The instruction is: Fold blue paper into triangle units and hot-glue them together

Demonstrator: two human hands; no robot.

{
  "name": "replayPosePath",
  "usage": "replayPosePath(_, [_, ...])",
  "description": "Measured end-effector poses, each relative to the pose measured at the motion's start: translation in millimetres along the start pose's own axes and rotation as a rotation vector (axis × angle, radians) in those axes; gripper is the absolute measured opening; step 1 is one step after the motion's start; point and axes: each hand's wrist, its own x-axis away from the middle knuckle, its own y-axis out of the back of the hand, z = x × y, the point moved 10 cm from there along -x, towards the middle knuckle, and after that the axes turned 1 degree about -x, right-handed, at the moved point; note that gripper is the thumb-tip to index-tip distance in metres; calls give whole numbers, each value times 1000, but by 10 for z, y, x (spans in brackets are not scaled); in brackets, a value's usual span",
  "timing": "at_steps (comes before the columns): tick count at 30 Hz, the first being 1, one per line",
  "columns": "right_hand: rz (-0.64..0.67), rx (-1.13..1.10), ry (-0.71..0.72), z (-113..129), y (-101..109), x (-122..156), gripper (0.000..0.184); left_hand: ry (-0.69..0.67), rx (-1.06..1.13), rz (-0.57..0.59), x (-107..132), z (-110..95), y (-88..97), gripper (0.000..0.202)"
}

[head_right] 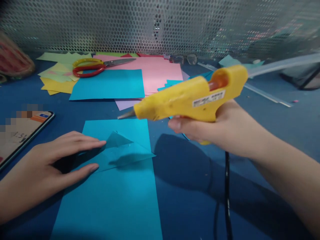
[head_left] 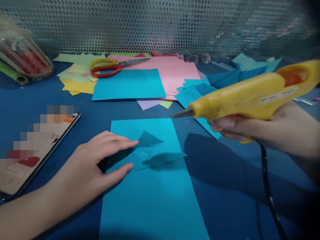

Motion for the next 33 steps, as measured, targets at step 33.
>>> replayPosePath(33, [-614, 126, 72, -914, 1821, -441, 69, -74, -31, -20, 29, -18, 0, 32])
